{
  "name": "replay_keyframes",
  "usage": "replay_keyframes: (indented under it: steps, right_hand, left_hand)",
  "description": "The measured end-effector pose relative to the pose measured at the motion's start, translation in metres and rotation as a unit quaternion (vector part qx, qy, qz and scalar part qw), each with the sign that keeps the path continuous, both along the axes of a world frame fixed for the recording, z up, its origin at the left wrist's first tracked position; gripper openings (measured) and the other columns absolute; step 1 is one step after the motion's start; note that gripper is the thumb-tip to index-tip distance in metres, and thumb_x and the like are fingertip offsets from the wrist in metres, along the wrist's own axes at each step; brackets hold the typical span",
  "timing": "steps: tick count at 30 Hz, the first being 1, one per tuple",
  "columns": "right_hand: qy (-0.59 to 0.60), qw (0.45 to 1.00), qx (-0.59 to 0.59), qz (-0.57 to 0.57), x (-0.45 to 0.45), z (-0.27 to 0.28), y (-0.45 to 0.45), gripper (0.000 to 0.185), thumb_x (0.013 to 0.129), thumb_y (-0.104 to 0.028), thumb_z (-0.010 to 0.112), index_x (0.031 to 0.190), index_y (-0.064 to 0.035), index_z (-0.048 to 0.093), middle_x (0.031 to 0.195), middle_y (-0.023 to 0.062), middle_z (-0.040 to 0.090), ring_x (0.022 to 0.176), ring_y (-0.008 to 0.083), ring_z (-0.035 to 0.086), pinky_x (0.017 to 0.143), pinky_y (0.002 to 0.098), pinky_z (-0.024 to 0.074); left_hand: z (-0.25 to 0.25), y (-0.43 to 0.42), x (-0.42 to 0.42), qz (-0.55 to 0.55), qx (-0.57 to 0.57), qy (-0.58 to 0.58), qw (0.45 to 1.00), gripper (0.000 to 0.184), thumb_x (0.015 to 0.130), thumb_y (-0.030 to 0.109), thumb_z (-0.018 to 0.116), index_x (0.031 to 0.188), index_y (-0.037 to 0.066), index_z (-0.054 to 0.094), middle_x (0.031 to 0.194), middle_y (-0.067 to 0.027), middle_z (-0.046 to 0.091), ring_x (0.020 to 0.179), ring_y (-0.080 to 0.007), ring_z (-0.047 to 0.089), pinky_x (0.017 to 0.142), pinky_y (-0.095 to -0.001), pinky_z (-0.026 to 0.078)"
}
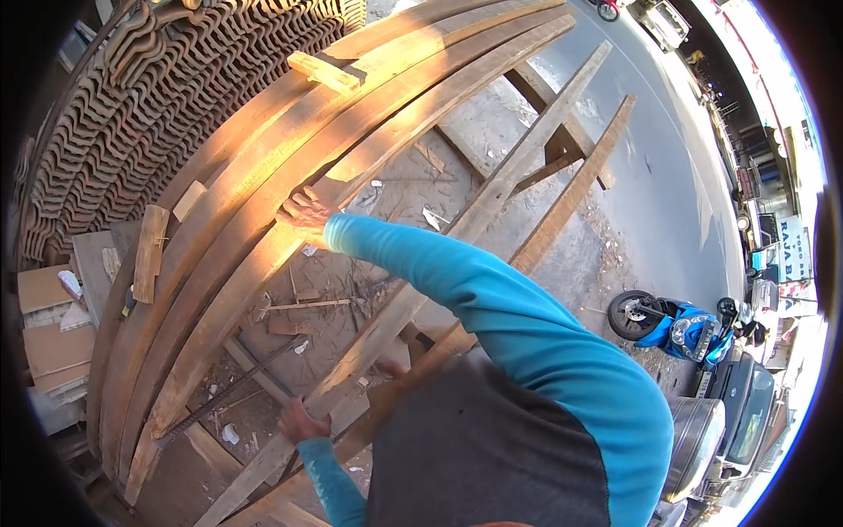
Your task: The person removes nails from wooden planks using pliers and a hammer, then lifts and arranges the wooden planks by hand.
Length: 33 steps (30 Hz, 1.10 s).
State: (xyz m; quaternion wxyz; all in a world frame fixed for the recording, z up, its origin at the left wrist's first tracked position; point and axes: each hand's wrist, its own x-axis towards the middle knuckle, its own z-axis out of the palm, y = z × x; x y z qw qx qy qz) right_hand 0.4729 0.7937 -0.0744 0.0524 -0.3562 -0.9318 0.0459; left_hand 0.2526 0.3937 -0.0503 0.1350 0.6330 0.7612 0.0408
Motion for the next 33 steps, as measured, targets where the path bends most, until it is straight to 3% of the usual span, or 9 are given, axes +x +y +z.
replay_keyframes:
  steps: [2, 6, 9, 16, 18, 22, 26, 29, 33]
  right_hand:
    - [0.002, 0.999, 0.034, 0.011, -0.002, -0.003, 0.002, 0.072, 0.079, -0.022, 0.069, 0.143, -0.0086, 0.039, 0.142, 0.0170, 0.044, 0.134, 0.0365, 0.041, 0.115, 0.0592, 0.0227]
    - [-0.051, 0.998, -0.023, 0.038, -0.008, 0.014, 0.012, 0.059, 0.079, -0.018, 0.066, 0.133, -0.0053, 0.047, 0.143, 0.0204, 0.043, 0.132, 0.0371, 0.042, 0.112, 0.0591, 0.0261]
    - [-0.138, 0.984, -0.095, 0.057, -0.013, 0.045, 0.013, 0.065, 0.083, -0.016, 0.063, 0.142, -0.0029, 0.038, 0.147, 0.0208, 0.039, 0.139, 0.0370, 0.037, 0.116, 0.0572, 0.0243]
    - [-0.064, 0.991, -0.038, 0.114, 0.023, 0.031, -0.024, 0.067, 0.078, -0.017, 0.064, 0.137, 0.0015, 0.040, 0.142, 0.0240, 0.043, 0.136, 0.0390, 0.040, 0.114, 0.0585, 0.0257]
    - [-0.042, 0.990, -0.018, 0.130, 0.033, 0.034, -0.037, 0.048, 0.078, -0.016, 0.063, 0.121, 0.0010, 0.050, 0.128, 0.0205, 0.054, 0.127, 0.0363, 0.050, 0.108, 0.0549, 0.0367]
    - [-0.027, 0.989, -0.011, 0.147, 0.038, 0.041, -0.045, 0.046, 0.074, -0.013, 0.063, 0.117, 0.0012, 0.052, 0.119, 0.0211, 0.057, 0.122, 0.0350, 0.054, 0.106, 0.0522, 0.0390]
    - [-0.085, 0.982, -0.082, 0.149, 0.027, 0.043, -0.036, 0.045, 0.075, -0.011, 0.063, 0.116, 0.0027, 0.052, 0.120, 0.0231, 0.057, 0.122, 0.0365, 0.054, 0.105, 0.0525, 0.0396]
    - [-0.080, 0.986, -0.078, 0.127, 0.029, 0.028, -0.037, 0.040, 0.077, -0.007, 0.058, 0.115, 0.0045, 0.052, 0.122, 0.0256, 0.056, 0.122, 0.0390, 0.053, 0.106, 0.0519, 0.0397]
    - [-0.038, 0.989, -0.031, 0.136, 0.036, 0.032, -0.050, 0.036, 0.083, -0.012, 0.059, 0.116, 0.0026, 0.052, 0.125, 0.0250, 0.055, 0.123, 0.0411, 0.052, 0.108, 0.0509, 0.0385]
  left_hand:
    - [0.000, 0.000, 0.001, 0.001, 0.007, -0.002, 1.000, 0.069, 0.052, 0.026, 0.085, 0.113, 0.010, 0.058, 0.106, -0.0111, 0.060, 0.105, -0.0342, 0.056, 0.091, -0.0479, 0.040]
    - [-0.009, -0.006, -0.004, -0.003, 0.035, -0.010, 0.999, 0.070, 0.049, 0.027, 0.087, 0.111, 0.010, 0.060, 0.108, -0.0119, 0.060, 0.106, -0.0343, 0.056, 0.091, -0.0486, 0.040]
    - [-0.017, -0.009, -0.011, -0.008, 0.029, -0.024, 0.999, 0.069, 0.050, 0.028, 0.086, 0.111, 0.010, 0.060, 0.109, -0.0127, 0.060, 0.107, -0.0347, 0.055, 0.091, -0.0492, 0.040]
    - [-0.009, -0.005, -0.006, 0.012, -0.016, -0.012, 1.000, 0.071, 0.051, 0.027, 0.087, 0.114, 0.011, 0.058, 0.110, -0.0138, 0.059, 0.108, -0.0361, 0.055, 0.095, -0.0507, 0.039]
    - [-0.008, -0.004, -0.005, 0.011, -0.025, -0.006, 1.000, 0.073, 0.050, 0.027, 0.087, 0.115, 0.011, 0.056, 0.112, -0.0139, 0.058, 0.108, -0.0361, 0.054, 0.095, -0.0513, 0.038]
    - [-0.005, -0.002, -0.005, 0.011, -0.035, -0.004, 0.999, 0.074, 0.050, 0.026, 0.088, 0.115, 0.012, 0.056, 0.113, -0.0137, 0.057, 0.108, -0.0357, 0.054, 0.095, -0.0504, 0.038]
    - [-0.007, -0.005, -0.008, 0.021, -0.022, -0.012, 0.999, 0.074, 0.049, 0.025, 0.088, 0.114, 0.012, 0.057, 0.112, -0.0119, 0.059, 0.107, -0.0342, 0.055, 0.096, -0.0486, 0.038]
    - [-0.005, -0.002, -0.005, 0.021, -0.010, -0.024, 0.999, 0.073, 0.049, 0.023, 0.088, 0.115, 0.013, 0.058, 0.112, -0.0105, 0.060, 0.107, -0.0329, 0.055, 0.096, -0.0477, 0.039]
    - [0.012, 0.005, 0.000, 0.029, -0.021, -0.029, 0.999, 0.075, 0.050, 0.019, 0.089, 0.118, 0.012, 0.058, 0.112, -0.0111, 0.061, 0.110, -0.0335, 0.055, 0.096, -0.0482, 0.039]
